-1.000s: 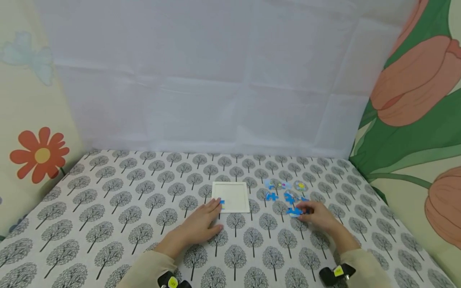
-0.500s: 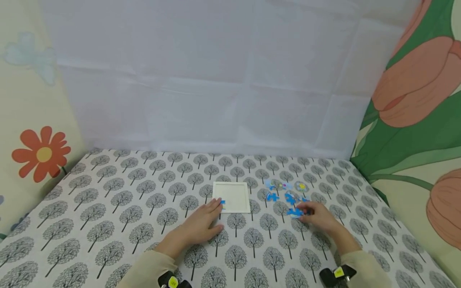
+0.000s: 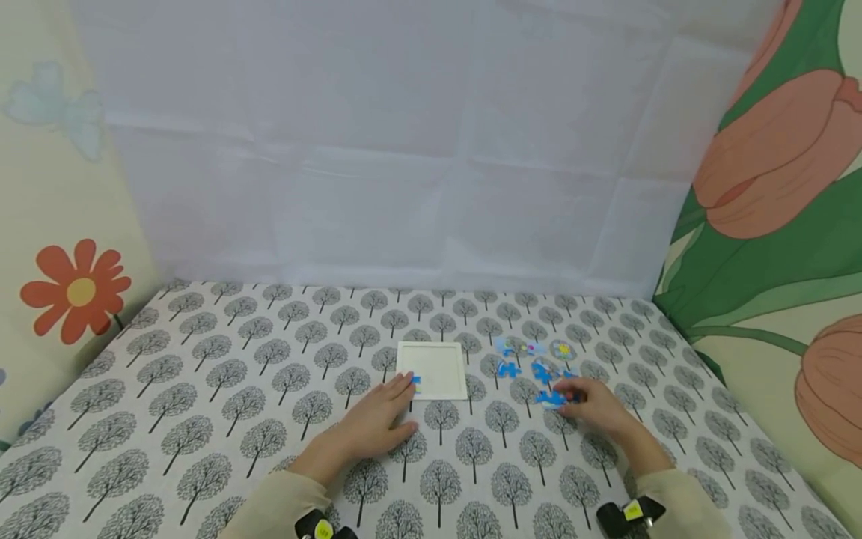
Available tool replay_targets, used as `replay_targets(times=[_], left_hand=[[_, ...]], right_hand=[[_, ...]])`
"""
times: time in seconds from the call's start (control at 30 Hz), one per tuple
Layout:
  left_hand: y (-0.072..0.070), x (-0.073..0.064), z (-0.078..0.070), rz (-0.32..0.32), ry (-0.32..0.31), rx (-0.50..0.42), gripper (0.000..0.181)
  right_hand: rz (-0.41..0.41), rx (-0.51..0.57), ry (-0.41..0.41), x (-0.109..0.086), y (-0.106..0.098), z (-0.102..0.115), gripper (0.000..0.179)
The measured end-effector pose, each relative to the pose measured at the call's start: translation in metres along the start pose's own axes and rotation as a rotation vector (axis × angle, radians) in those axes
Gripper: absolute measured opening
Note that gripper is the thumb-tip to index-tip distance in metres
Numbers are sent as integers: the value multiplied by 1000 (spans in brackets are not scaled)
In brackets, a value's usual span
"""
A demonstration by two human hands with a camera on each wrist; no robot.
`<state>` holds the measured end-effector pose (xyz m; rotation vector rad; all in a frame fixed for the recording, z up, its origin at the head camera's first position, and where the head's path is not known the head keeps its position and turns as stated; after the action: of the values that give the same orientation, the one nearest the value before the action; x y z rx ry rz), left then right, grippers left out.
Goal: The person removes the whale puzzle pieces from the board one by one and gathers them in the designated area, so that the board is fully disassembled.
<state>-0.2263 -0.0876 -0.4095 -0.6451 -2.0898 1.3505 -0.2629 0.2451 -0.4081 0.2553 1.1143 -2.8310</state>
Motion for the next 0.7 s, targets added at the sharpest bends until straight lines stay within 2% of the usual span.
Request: replay_targets(times=[0.47, 0.7], left_hand=[[0, 1, 1, -38, 1, -33, 57], [-1, 0, 1, -64, -16, -69, 55]], right_hand=[[5, 31, -3, 2, -1, -3, 34], [66, 74, -49, 4, -5, -2, 31]])
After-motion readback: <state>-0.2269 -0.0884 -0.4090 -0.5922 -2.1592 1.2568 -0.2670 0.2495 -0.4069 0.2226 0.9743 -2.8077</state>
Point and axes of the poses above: each hand's wrist, its own x-axis towards the middle knuckle, its own y-axis out of the palm, z = x × y, the point moved 3 cm from there along x, towards the middle knuckle, and after that the axes turned 8 degrees about y, right-handed, at the moved point
